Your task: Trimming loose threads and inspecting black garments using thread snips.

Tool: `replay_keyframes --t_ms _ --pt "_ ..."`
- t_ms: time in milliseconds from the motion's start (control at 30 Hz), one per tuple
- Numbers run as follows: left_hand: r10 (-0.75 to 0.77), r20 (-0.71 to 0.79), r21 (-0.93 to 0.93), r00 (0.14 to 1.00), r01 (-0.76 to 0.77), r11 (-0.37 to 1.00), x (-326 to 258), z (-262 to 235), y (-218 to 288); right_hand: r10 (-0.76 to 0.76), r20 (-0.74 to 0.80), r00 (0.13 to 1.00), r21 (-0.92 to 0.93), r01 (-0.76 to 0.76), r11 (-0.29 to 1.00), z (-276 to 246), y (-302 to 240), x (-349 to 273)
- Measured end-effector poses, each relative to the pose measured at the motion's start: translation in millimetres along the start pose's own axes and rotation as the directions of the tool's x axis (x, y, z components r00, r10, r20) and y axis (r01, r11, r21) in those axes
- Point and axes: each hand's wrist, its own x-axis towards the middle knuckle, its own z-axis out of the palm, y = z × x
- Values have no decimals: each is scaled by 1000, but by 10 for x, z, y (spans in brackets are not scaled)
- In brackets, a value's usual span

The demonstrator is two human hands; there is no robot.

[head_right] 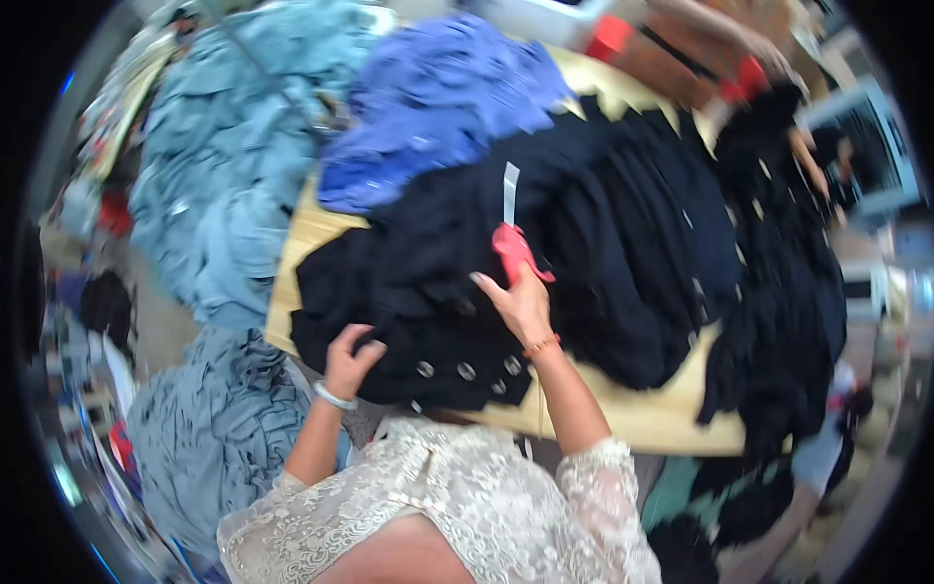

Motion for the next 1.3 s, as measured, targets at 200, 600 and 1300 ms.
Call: replay_keyframes --t_ms 200,600,1300 --pt "158 436 -118 886 -118 986 86 120 190 206 179 962 111 -228 967 -125 311 56" --pt "-106 217 -737 971 233 635 437 -561 -340 -376 183 908 559 218 800 -439 -2117 1524" --pt "585 419 618 695 -690 378 949 238 -29 -297 298 907 40 299 953 503 -557 -79"
